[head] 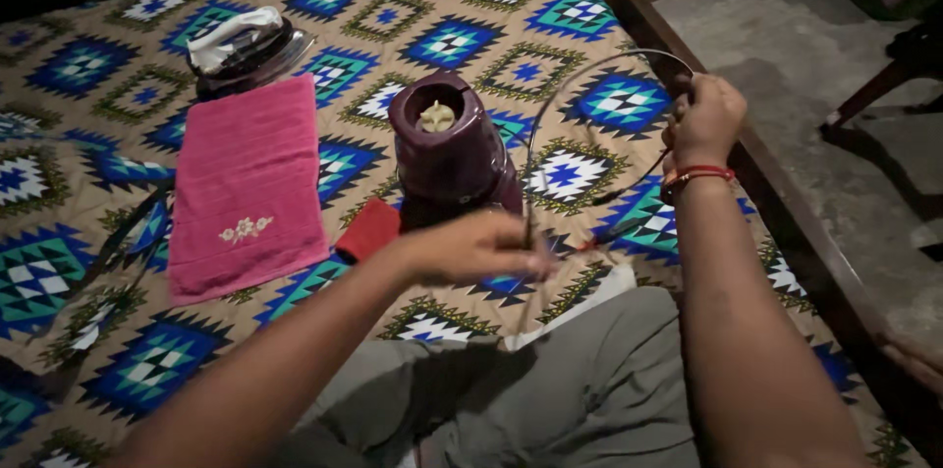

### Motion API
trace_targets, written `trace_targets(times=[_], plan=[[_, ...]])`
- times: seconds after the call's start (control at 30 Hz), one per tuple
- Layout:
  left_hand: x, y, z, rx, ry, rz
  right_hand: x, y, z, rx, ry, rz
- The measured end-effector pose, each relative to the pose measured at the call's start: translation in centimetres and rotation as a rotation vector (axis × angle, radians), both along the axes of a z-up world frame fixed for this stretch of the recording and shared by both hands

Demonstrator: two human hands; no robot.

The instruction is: The person uses a screwdriver to tighten a screw on the bottom of a white electric iron, then wipes the iron's soleplate with a red cloth. The person then picks up a maroon electric kettle and wipes its exterior with the same red cloth.

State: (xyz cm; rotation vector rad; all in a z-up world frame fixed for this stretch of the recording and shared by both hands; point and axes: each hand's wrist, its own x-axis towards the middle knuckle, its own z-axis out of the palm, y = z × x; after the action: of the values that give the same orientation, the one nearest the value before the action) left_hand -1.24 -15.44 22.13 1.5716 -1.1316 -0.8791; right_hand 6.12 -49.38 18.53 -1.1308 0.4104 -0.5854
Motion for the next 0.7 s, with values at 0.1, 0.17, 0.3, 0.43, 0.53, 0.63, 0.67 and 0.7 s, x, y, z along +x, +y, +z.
trace_targets(times=[0.1,0.17,0.3,0.43,0.53,0.63,0.67,0.7], plan=[[4.3,-3.8,3.1,-0.011,-0.502,0.126,-0.7,-0.1,0.0,0.09,0.0,-0.001],[8.2,-5.2,5.3,-0.034,-0.781,0.21,-0.5,-0.1,-0.1,0.071,-0.021,0.004],[14.0,-3.2,8.5,0.086,-1.227,0.451,0.3,0.1,-0.9,0.058,-0.042,0.062],[15.2,3.9,11.7,0.422,-1.531,0.713,1.1,0.1,-1.9,0.016,-0.049,0.104],[13.1,9.0,14.7,0.779,-1.507,0.854,1.8,0.2,-2.3,-0.045,-0.038,0.119],[10.1,11.8,17.4,0.894,-1.115,0.797,2.6,0.5,-2.7,-0.082,-0.004,0.147],[9.2,12.3,18.3,0.896,-0.822,0.761,2.8,0.6,-3.1,-0.089,0.013,0.158],[8.2,12.6,18.8,0.883,-0.532,0.716,3.0,0.6,-3.5,-0.138,0.018,0.145]])
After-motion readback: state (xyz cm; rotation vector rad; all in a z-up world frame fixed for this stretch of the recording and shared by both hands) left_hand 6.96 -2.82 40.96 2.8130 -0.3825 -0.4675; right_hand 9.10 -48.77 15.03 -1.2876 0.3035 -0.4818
